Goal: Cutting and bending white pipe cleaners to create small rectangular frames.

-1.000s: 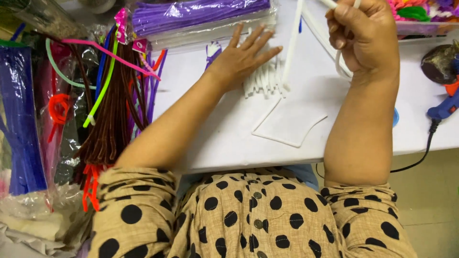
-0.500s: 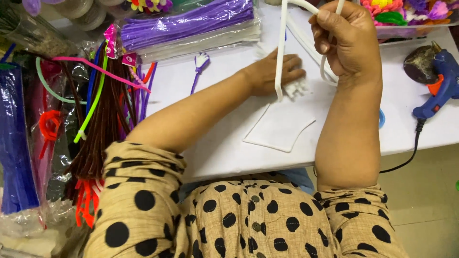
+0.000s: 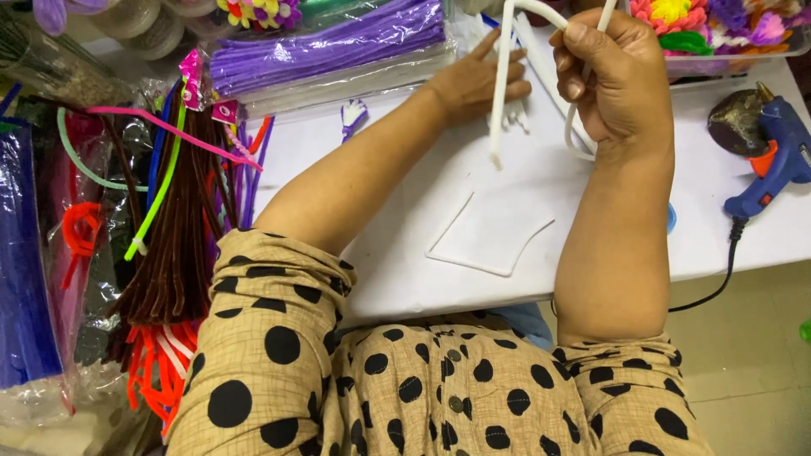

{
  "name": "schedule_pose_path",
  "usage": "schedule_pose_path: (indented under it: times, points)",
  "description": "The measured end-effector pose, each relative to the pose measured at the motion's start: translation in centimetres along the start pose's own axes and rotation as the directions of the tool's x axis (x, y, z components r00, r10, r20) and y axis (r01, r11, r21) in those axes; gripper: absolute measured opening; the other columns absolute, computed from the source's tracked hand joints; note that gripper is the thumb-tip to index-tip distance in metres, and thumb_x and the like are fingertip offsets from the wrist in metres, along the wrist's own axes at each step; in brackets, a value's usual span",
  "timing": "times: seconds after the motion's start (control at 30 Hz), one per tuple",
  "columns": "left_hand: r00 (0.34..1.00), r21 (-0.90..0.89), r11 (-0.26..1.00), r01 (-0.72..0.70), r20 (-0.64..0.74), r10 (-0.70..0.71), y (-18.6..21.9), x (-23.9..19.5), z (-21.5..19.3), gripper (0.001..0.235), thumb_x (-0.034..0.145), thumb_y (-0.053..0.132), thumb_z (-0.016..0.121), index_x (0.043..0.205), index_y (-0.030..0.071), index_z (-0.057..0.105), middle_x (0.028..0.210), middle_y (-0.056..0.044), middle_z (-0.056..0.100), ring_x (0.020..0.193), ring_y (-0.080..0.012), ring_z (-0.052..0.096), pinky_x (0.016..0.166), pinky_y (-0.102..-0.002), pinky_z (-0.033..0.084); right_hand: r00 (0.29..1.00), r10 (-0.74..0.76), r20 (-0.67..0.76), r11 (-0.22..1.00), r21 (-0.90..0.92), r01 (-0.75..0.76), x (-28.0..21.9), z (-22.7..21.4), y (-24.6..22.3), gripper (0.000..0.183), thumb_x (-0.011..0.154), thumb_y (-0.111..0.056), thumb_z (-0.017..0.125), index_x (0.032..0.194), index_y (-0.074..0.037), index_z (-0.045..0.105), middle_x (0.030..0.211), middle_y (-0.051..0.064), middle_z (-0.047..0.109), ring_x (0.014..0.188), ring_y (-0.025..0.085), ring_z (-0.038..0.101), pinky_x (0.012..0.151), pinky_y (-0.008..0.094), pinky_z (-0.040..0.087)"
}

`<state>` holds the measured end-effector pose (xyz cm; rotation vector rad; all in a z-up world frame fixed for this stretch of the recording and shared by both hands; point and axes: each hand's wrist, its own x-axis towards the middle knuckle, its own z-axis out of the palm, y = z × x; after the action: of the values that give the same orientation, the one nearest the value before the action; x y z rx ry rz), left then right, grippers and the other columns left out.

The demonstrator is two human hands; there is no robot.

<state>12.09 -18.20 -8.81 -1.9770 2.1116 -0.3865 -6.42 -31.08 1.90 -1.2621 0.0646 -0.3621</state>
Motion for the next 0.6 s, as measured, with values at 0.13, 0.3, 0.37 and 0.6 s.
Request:
schedule_pose_path:
  times: [0.13,0.3,0.37,0.6]
  points:
    - [0.993,0.014,0.994,0.112,-0.023,-0.112,1.0,-1.2,-0.7,0.095,0.08,0.004,0.078,0.161,0.022,0.031,0.163,-0.024,0.036,0.155,-0.0379,0.018,0.118,-0.074,0.005,1.0,0.003,0.014,1.0,-0.018,-0.003,-0.1,0.1,-0.1,0.014,0.095,-0.023,0.075,0.09,-0.011,0.069,0.073,0.005,0.06,0.053,0.008,0.047,0.047,0.016,0.034]
    - [0.843,-0.134,0.847,0.514,-0.101,-0.528,9.7,-4.5,-4.8,0.049,0.089,0.005,0.055,0.134,0.009,0.037,0.138,-0.022,0.032,0.118,-0.0415,0.027,0.092,-0.066,0.022,1.0,0.01,0.011,1.0,-0.012,-0.01,-0.1,0.0,0.0,0.014,0.093,-0.023,0.076,0.089,-0.012,0.069,0.076,0.005,0.062,0.057,0.007,0.05,0.047,0.016,0.034]
    - [0.7,-0.315,0.755,0.575,-0.289,-0.654,13.6,-6.5,-6.4,0.028,0.075,-0.005,0.048,0.101,-0.001,0.057,0.105,-0.023,0.051,0.08,-0.0438,0.048,0.064,-0.057,0.037,1.0,0.024,0.014,0.999,-0.043,-0.023,0.0,0.1,-0.1,0.014,0.094,-0.025,0.075,0.089,-0.013,0.069,0.073,0.004,0.059,0.052,0.007,0.046,0.046,0.016,0.032]
    - [0.721,-0.441,0.571,0.692,0.406,-0.561,17.7,-12.4,-9.1,0.018,0.091,-0.007,0.045,0.101,0.003,0.056,0.088,-0.017,0.066,0.076,-0.0402,0.066,0.06,-0.051,0.054,0.998,-0.005,0.055,0.999,-0.053,0.008,-0.2,0.7,0.1,0.013,0.096,-0.023,0.075,0.09,-0.011,0.071,0.071,0.003,0.06,0.05,0.007,0.046,0.044,0.016,0.031]
